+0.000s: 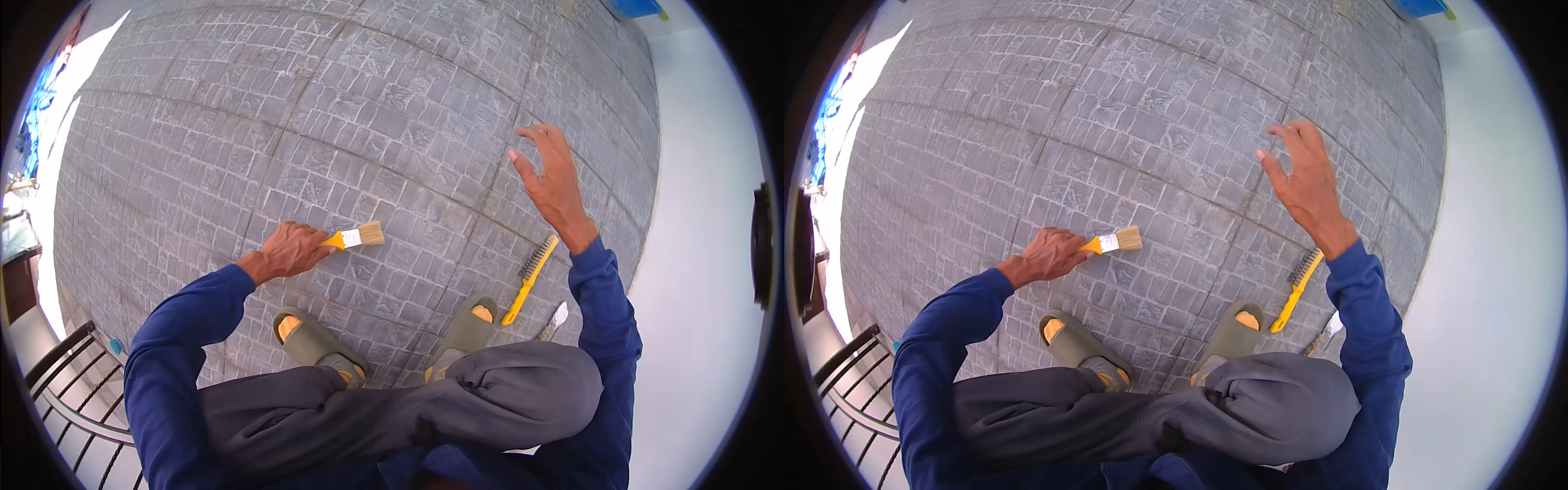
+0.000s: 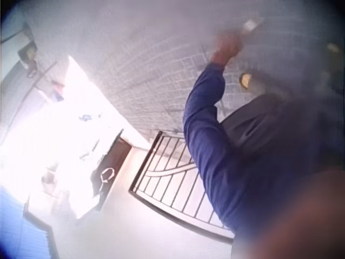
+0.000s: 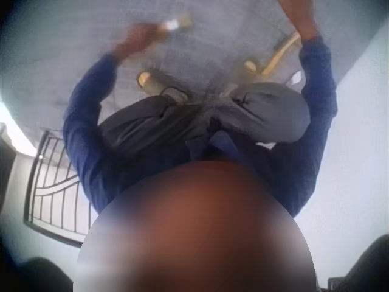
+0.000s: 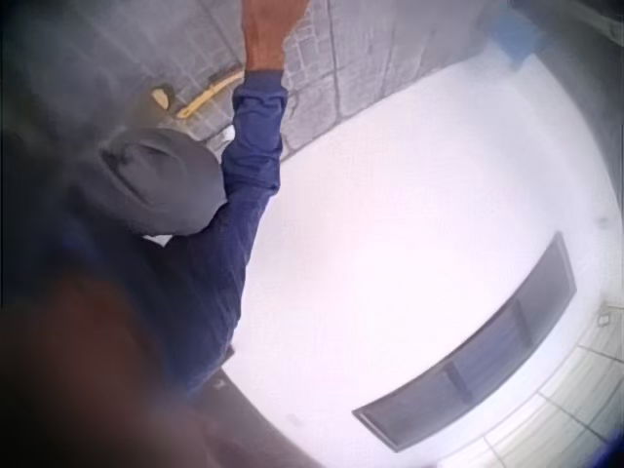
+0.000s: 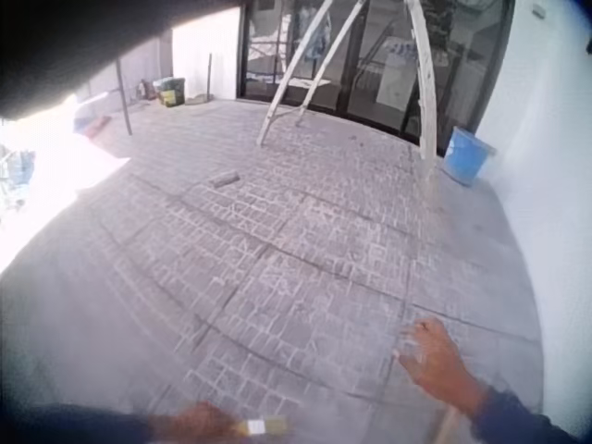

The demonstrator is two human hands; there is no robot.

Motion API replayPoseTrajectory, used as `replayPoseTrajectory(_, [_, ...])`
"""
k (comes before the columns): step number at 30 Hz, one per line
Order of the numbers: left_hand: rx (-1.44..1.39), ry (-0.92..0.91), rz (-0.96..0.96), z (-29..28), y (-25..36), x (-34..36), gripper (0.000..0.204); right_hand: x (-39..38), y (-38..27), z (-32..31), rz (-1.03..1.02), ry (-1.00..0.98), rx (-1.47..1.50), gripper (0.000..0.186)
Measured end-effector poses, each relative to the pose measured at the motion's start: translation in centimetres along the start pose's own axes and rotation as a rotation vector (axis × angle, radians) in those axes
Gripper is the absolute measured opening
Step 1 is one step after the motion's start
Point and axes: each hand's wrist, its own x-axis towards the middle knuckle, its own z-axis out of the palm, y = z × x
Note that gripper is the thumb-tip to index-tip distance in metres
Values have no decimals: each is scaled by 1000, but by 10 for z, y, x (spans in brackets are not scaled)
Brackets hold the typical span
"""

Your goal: The person applies grout to tile joints using a rubber float, then brushes the surface with a yellow brush and a smaller brush to clean excess material. The person works on a tiled floor area, occasionally sitting to reach lower sections.

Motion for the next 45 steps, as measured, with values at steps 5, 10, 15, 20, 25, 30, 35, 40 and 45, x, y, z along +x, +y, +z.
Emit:
replayPoseTrajectory(5, [176, 72, 223, 22, -7, -6, 34, 53, -18, 47, -330, -194, -67, 37])
replayPoseTrajectory(10, [98, 563, 211, -28, -45, 13, 38, 148, -20, 125, -441, -379, -318, 43])
replayPoseTrajectory(15, [-127, 861, 2, -59, -89, 32, 20, 268, -29, 209, -62, -134, -169, 60])
replayPoseTrajectory(20, [-339, 958, -49, -60, -112, 47, 8, 293, -62, 307, 234, 34, -207, 74])
replayPoseTrajectory(25, [-395, 1206, -133, -109, -169, 60, 10, 280, -54, 328, 199, 55, -188, 77])
replayPoseTrajectory(30, [-357, 1434, -238, -240, -257, 146, 35, 291, -61, 311, 225, 19, -173, 76])
replayPoseTrajectory(35, [-7, 1254, -428, -369, -384, 265, 62, 295, -66, 303, 266, -63, -147, 74])
replayPoseTrajectory(40, [29, 899, -644, -429, -460, 319, 85, 295, -65, 300, 325, -140, -92, 73])
replayPoseTrajectory(45, [6, 739, -585, -459, -495, 344, 96, 295, -63, 299, 328, -110, -41, 72])
